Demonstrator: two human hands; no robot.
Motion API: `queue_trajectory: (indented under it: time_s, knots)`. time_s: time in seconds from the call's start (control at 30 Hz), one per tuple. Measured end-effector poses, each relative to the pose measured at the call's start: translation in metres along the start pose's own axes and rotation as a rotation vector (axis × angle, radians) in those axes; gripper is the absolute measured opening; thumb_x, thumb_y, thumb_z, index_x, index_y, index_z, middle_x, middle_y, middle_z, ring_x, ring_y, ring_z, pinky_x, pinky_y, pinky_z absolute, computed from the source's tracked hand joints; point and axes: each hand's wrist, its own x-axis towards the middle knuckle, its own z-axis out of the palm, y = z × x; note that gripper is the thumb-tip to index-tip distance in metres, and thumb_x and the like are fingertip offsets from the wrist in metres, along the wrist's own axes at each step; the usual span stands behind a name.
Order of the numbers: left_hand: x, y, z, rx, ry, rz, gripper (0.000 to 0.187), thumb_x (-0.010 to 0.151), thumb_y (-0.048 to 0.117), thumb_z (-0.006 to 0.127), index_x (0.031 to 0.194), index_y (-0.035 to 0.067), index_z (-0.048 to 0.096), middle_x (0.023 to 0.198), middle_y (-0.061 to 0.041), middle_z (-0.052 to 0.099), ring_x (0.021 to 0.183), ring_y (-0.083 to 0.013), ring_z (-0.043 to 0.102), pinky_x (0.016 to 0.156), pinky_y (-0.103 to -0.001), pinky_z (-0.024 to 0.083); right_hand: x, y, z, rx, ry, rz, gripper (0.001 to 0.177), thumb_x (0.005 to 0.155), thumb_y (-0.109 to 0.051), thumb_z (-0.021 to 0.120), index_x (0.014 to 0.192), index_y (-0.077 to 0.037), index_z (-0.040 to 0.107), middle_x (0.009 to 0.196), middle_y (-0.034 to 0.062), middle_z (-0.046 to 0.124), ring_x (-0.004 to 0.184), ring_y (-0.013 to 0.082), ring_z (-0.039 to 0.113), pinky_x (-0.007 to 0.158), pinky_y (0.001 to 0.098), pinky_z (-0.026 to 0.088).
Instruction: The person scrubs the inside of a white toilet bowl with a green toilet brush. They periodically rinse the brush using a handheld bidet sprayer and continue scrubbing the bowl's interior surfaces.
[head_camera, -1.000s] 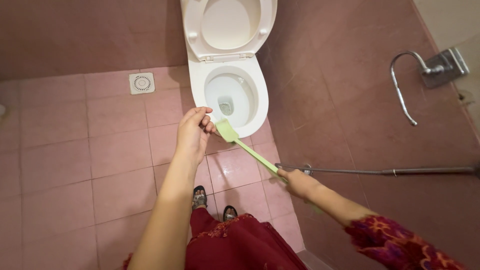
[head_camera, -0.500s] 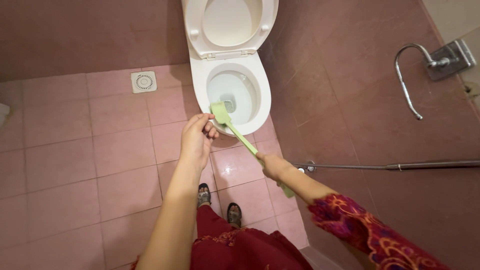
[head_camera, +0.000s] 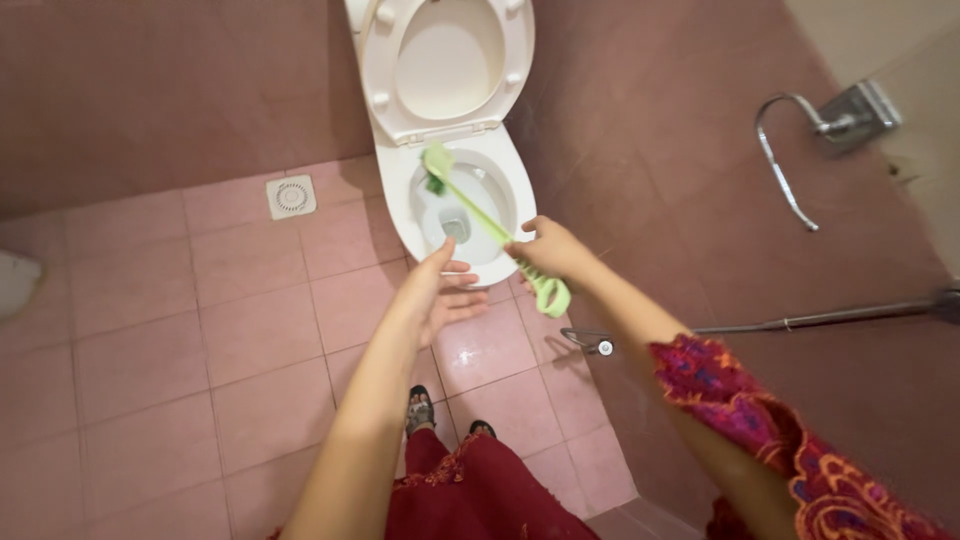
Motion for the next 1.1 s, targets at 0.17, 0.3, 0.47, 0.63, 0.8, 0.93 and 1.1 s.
queue_trajectory:
  time_s: [0.17, 0.3, 0.47, 0.63, 0.8, 0.93, 1.1]
  knots:
    - [0.029, 0.003, 0.038, 0.008, -0.105, -0.013, 0.065, 0.097, 0.061, 0.048, 0.126, 0.002, 0.053, 0.102, -0.015, 0.057, 0.088, -0.0301, 0.057, 0.063, -0.042, 0.050, -0.005, -0.002, 0.025, -0.117, 0.164, -0.185, 0.047, 0.098, -0.031, 0.055, 0.134, 0.000, 0.052, 0.095, 0.0226, 0.074, 0.076, 0.0283, 0.074, 0.070, 0.0404, 0.059]
    - [0.053, -0.013, 0.054, -0.014, 0.002, 0.125, 0.047, 0.099, 0.042, 0.052, 0.124, 0.004, 0.063, 0.097, -0.015, 0.060, 0.074, -0.0290, 0.051, 0.051, -0.046, 0.035, -0.011, 0.001, 0.033, -0.202, 0.221, -0.294, 0.039, 0.098, -0.026, 0.046, 0.125, 0.000, 0.059, 0.098, 0.0265, 0.074, 0.091, 0.0356, 0.073, 0.083, 0.0432, 0.055]
    - [0.050, -0.013, 0.083, -0.013, 0.103, 0.148, 0.022, 0.093, 0.012, 0.046, 0.108, 0.000, 0.056, 0.096, -0.013, 0.060, 0.071, -0.0211, 0.064, 0.055, -0.043, 0.055, -0.039, 0.008, -0.010, -0.012, 0.240, -0.344, 0.033, 0.097, -0.022, 0.045, 0.109, -0.003, 0.070, 0.088, 0.0213, 0.076, 0.075, 0.0286, 0.073, 0.068, 0.0390, 0.056]
    - [0.048, -0.033, 0.120, -0.065, -0.063, 0.172, 0.010, 0.092, 0.003, 0.044, 0.093, -0.006, 0.048, 0.085, -0.018, 0.048, 0.058, -0.0251, 0.051, 0.050, -0.043, 0.055, -0.062, 0.048, -0.097, 0.370, 0.498, -0.287, 0.027, 0.103, -0.023, 0.055, 0.100, -0.003, 0.072, 0.075, 0.0110, 0.076, 0.060, 0.0130, 0.070, 0.053, 0.0259, 0.053]
    - [0.033, -0.072, 0.176, -0.047, -0.094, 0.089, 0.009, 0.095, 0.007, 0.042, 0.090, -0.001, 0.045, 0.081, -0.012, 0.050, 0.053, -0.0212, 0.051, 0.047, -0.040, 0.048, -0.087, 0.102, -0.144, 0.319, 1.121, -0.499, 0.014, 0.095, -0.013, 0.074, 0.106, -0.005, 0.070, 0.094, 0.0047, 0.075, 0.083, 0.0126, 0.067, 0.068, 0.0257, 0.050]
    - [0.040, -0.100, 0.203, -0.082, -0.138, 0.027, 0.009, 0.095, 0.004, 0.042, 0.089, -0.002, 0.044, 0.076, -0.014, 0.046, 0.049, -0.0215, 0.047, 0.045, -0.039, 0.046, -0.108, 0.137, -0.164, 0.289, 1.529, -0.372, 0.041, 0.089, -0.011, 0.083, 0.122, -0.007, 0.059, 0.122, 0.0100, 0.059, 0.106, 0.0229, 0.060, 0.094, 0.0345, 0.051]
    - [0.051, -0.114, 0.216, -0.149, -0.128, -0.022, 0.006, 0.093, 0.002, 0.041, 0.088, -0.001, 0.042, 0.074, -0.012, 0.046, 0.048, -0.0220, 0.046, 0.045, -0.040, 0.045, -0.113, 0.176, -0.192, 0.407, 1.729, 0.018, 0.071, 0.076, -0.017, 0.091, 0.132, -0.010, 0.047, 0.139, 0.0147, 0.042, 0.126, 0.0342, 0.048, 0.103, 0.0479, 0.043]
